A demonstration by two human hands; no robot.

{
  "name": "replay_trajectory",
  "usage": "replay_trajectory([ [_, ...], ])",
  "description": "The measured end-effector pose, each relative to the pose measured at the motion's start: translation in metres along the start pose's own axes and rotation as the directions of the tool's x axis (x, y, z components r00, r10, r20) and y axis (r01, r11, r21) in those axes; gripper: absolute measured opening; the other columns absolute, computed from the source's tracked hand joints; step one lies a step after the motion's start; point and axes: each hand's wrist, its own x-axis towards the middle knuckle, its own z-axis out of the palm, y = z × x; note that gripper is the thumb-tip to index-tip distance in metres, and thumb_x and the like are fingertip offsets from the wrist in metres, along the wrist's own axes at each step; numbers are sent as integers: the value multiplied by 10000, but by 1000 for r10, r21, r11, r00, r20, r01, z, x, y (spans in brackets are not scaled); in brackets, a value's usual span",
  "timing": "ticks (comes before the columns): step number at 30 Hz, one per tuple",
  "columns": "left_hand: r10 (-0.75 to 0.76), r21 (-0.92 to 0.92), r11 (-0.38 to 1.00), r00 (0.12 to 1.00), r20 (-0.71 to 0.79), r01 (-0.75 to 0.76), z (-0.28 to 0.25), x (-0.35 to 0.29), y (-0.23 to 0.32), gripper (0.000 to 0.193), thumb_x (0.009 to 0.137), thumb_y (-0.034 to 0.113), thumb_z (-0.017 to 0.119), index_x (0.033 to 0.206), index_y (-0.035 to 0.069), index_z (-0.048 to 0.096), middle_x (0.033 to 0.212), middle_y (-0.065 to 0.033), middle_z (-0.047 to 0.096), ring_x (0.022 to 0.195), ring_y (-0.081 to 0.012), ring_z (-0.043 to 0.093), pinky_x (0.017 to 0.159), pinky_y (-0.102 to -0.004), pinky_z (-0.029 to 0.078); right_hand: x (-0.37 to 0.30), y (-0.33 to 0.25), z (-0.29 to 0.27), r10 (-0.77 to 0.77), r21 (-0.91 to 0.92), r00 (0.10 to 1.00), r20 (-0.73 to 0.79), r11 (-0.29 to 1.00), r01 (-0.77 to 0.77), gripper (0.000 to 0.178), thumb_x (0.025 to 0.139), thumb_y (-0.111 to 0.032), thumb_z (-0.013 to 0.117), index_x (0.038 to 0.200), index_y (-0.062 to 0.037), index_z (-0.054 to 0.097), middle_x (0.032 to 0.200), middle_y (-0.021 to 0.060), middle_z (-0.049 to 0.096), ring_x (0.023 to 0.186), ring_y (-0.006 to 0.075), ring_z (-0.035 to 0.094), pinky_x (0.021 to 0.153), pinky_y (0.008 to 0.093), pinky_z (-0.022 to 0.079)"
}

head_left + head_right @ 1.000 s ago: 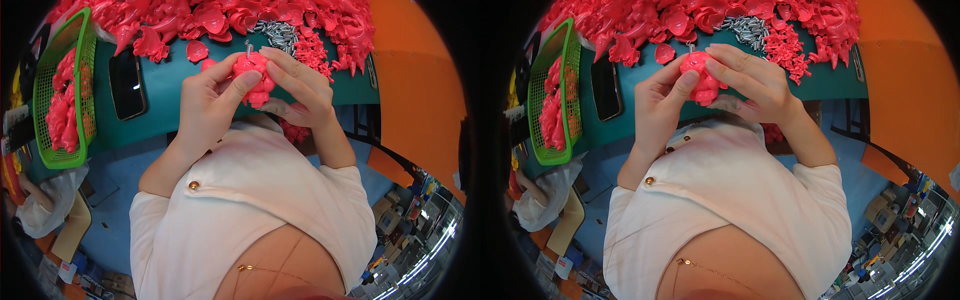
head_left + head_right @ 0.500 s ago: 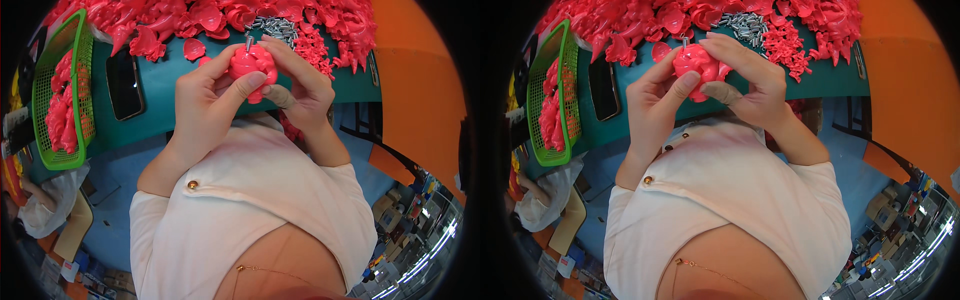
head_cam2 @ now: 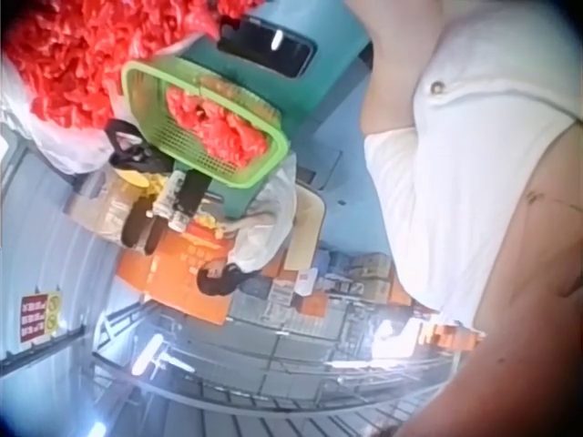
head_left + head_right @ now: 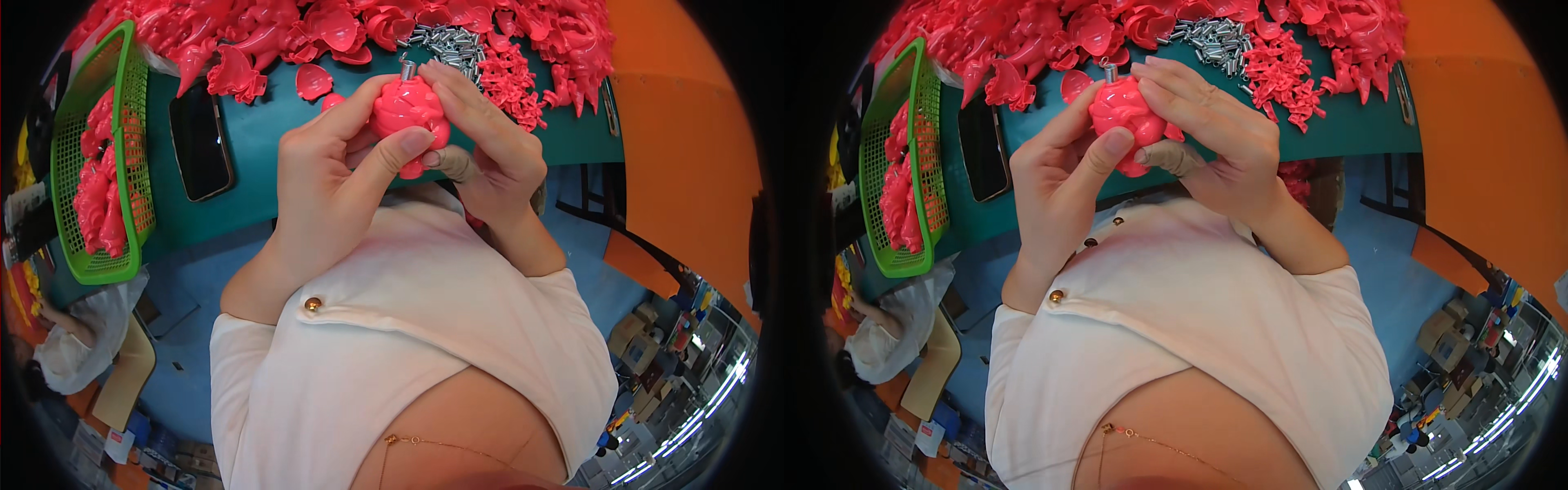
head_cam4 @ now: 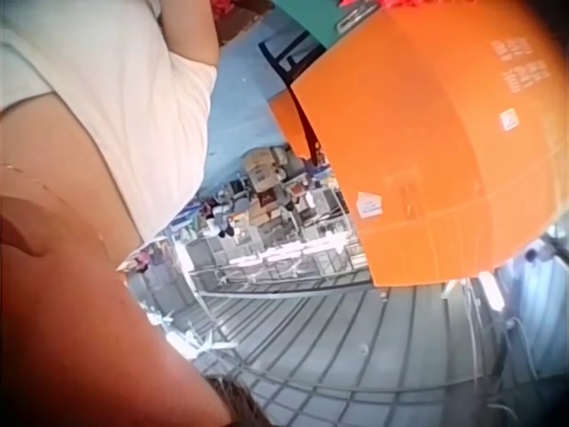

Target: Assembling small pink plastic toy components at a factory workbench.

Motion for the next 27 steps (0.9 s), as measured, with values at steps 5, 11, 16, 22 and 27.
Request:
replay_trajectory([
  [5,27,2,1000,1000,5,-27,2,0,3,304,851,10,600,1130,-84,522,890,-80,640,777,-84,597,703,-217,500,-2,0,4,22,44,998,-53,999,-19,492,709,-164,729,1128,49,582,1119,212,599,1088,349,557,940,407,434],
  [11,41,28,999,999,-8,-41,3,-1,-1,356,837,19,621,1155,-91,507,913,-95,637,802,-107,613,722,-233,510,-6,0,7,69,154,993,-95,987,-54,465,739,-151,708,1135,53,575,1131,217,592,1103,358,545,967,428,406],
  [16,63,88,994,998,-21,-61,4,-4,1,535,737,54,734,1191,-89,489,932,-110,636,856,-142,627,776,-270,525,-11,2,10,118,234,990,-80,968,-96,482,768,-150,683,1187,43,543,1173,227,565,1166,373,493,994,448,367],
  [22,123,366,923,992,0,-115,-4,-4,-13,687,614,26,806,1212,-69,481,971,-133,631,887,-171,639,820,-306,527,-18,2,13,197,233,980,-24,954,-186,465,789,-134,672,1195,45,535,1219,222,537,1204,352,462,1014,418,344],
  [27,45,219,974,998,51,-55,-16,-17,-38,618,669,-25,746,1231,-6,489,1115,-165,585,981,-215,613,864,-313,501,-22,-11,12,419,306,907,44,859,-411,391,780,-117,690,1141,-7,587,1206,160,519,1131,293,506,927,365,435],
])
